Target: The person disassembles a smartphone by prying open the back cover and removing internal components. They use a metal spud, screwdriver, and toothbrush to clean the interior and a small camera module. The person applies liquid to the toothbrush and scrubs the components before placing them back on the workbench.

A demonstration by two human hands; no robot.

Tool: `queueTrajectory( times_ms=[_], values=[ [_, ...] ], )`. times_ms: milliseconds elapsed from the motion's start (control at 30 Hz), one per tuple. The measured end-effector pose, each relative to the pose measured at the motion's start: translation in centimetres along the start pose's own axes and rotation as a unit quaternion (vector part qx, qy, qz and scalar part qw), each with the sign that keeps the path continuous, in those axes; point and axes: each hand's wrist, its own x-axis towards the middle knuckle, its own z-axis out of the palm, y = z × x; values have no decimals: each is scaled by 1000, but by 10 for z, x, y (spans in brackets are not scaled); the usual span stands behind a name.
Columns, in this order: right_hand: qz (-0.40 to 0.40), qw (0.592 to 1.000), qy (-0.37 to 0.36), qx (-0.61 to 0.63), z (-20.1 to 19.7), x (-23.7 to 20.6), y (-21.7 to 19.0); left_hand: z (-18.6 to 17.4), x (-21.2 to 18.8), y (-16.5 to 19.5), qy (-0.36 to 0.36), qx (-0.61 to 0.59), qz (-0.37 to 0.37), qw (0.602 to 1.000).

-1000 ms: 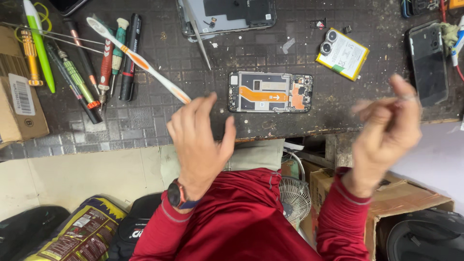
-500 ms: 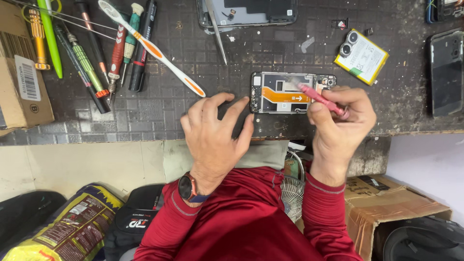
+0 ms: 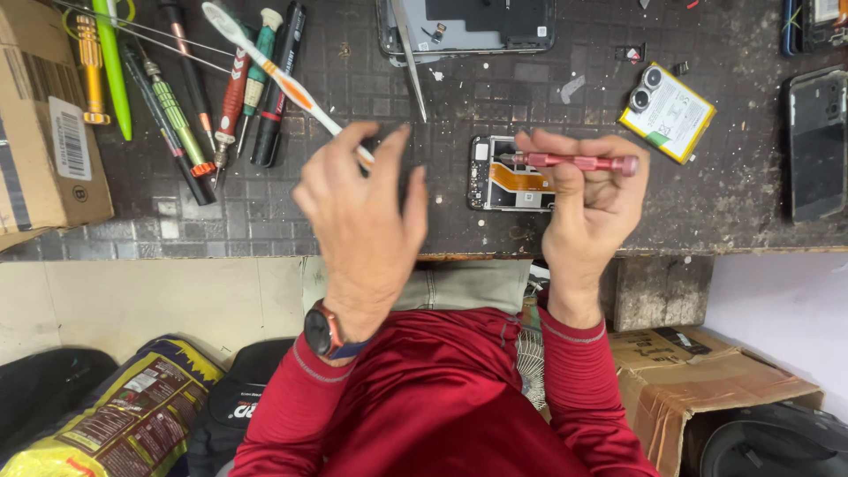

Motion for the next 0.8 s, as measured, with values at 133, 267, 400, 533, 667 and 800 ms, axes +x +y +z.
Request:
queueTrajectory(
  times_ms=[133, 267, 400, 533, 667, 800],
  values=[
    [29, 999, 31, 13, 3, -9, -1, -3, -9, -14, 22, 33, -56, 998],
    [20, 1000, 15, -2, 2, -11, -2, -8, -10, -30, 38, 53, -88, 994],
    [-19, 998, -26, -59, 3, -8, -1, -15, -7, -32, 73, 67, -57, 993],
    [-31, 996, -37, -75, 5, -6, 3, -15, -7, -18, 34, -59, 51, 996],
    [-39, 995, -42, -85, 6, -4, 5, -2, -4, 2, -39, -124, 95, 987],
    [-42, 995, -43, -83, 6, -5, 7, 6, -4, 10, -75, -106, 107, 986]
  ],
)
